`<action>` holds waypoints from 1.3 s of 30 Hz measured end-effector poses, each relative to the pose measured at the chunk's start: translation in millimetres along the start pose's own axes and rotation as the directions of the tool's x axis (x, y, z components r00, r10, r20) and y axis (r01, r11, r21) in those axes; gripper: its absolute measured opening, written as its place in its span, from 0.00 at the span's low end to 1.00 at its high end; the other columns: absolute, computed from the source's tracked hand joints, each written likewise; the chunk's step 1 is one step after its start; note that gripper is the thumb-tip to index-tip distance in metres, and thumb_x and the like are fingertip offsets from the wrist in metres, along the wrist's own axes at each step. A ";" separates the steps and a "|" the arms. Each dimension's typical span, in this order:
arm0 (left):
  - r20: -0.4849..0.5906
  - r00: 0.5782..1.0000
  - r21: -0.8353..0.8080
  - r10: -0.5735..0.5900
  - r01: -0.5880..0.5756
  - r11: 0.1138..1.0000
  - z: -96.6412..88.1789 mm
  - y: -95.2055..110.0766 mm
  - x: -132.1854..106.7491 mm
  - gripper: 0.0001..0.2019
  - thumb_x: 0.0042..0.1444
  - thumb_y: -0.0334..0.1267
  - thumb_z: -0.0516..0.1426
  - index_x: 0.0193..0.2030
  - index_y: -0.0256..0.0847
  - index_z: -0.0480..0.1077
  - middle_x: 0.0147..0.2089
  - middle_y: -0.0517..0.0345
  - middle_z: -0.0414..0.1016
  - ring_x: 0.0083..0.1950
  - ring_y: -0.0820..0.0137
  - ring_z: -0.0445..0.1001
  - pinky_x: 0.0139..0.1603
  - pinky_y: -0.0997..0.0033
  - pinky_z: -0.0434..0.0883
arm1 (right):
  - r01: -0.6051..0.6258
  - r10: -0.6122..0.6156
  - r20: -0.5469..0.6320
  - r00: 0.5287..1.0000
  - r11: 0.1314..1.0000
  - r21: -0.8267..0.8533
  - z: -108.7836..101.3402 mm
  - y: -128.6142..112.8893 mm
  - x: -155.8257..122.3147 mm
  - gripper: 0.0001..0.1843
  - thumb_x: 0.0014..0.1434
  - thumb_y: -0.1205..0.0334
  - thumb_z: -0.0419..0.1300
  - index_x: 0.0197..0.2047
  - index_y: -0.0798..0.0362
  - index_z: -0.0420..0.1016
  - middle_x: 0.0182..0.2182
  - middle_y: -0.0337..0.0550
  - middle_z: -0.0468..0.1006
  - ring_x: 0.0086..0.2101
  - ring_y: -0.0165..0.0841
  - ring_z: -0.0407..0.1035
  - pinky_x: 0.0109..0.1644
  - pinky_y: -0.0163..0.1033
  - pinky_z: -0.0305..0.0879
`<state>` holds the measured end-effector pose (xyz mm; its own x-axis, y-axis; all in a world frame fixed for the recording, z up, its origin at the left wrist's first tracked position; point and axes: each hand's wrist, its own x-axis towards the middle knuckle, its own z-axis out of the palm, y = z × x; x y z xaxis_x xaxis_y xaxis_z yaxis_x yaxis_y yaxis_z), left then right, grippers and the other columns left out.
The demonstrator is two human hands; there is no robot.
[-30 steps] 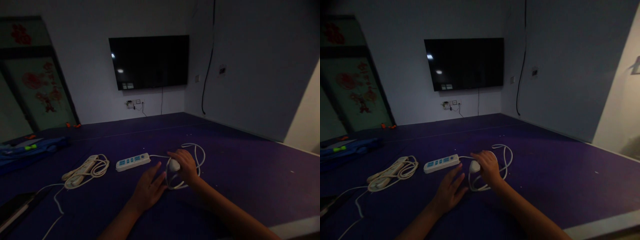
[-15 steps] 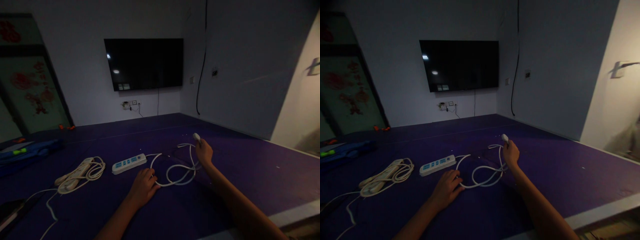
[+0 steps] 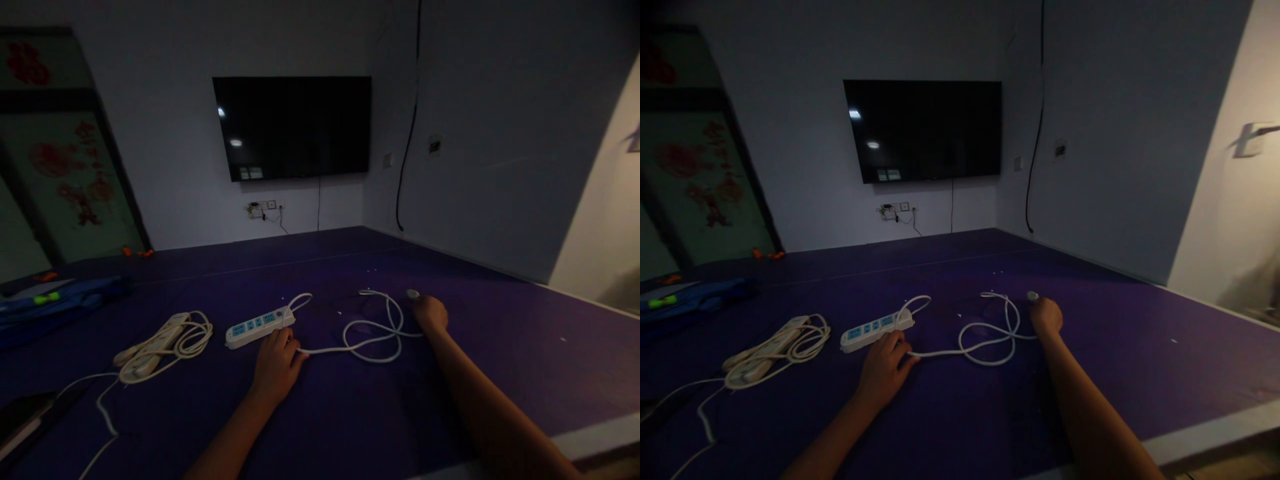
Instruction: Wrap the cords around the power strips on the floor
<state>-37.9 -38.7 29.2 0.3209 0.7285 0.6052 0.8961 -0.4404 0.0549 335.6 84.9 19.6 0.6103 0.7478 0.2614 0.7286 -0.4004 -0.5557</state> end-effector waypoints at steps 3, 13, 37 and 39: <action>0.001 1.000 -0.008 0.002 -0.002 1.000 1.1 -0.6 -0.4 0.05 0.54 0.38 0.58 0.33 0.40 0.72 0.40 0.54 0.70 0.43 0.63 0.69 0.42 0.62 0.68 | 0.022 -0.022 -0.009 1.000 0.999 -0.023 3.2 -0.2 -0.4 0.18 0.55 0.66 0.52 0.43 0.64 0.78 0.37 0.66 0.77 0.39 0.48 0.73 0.36 0.42 0.66; -0.030 1.000 -0.021 0.000 -0.001 1.000 1.1 0.6 -1.0 0.03 0.52 0.36 0.59 0.33 0.40 0.72 0.40 0.55 0.70 0.42 0.63 0.69 0.43 0.61 0.69 | 0.263 -0.282 -0.242 0.929 0.959 -0.106 -8.9 -19.0 -10.1 0.20 0.61 0.64 0.46 0.48 0.60 0.74 0.44 0.59 0.76 0.44 0.45 0.69 0.46 0.44 0.63; -0.070 0.996 0.015 -0.050 0.051 0.999 1.0 -1.9 -0.6 0.05 0.54 0.37 0.57 0.32 0.40 0.71 0.39 0.55 0.70 0.41 0.63 0.69 0.41 0.62 0.68 | 0.443 -0.374 -0.279 0.884 0.862 0.247 -0.1 -53.6 -36.4 0.15 0.58 0.62 0.49 0.37 0.57 0.76 0.36 0.52 0.74 0.36 0.38 0.69 0.40 0.39 0.61; -0.079 0.995 0.034 -0.057 0.060 0.998 0.2 -1.5 -0.4 0.04 0.54 0.37 0.57 0.32 0.40 0.71 0.38 0.55 0.71 0.41 0.63 0.69 0.41 0.62 0.68 | 0.211 -0.010 -0.376 0.927 0.842 0.496 -4.3 -41.3 -20.2 0.11 0.54 0.61 0.54 0.33 0.57 0.76 0.33 0.51 0.75 0.38 0.40 0.68 0.44 0.40 0.61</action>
<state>-39.3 -38.3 28.7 0.2437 0.7086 0.6622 0.9236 -0.3779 0.0644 294.5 84.1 40.7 0.6748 0.4979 0.5447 0.5883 0.0828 -0.8044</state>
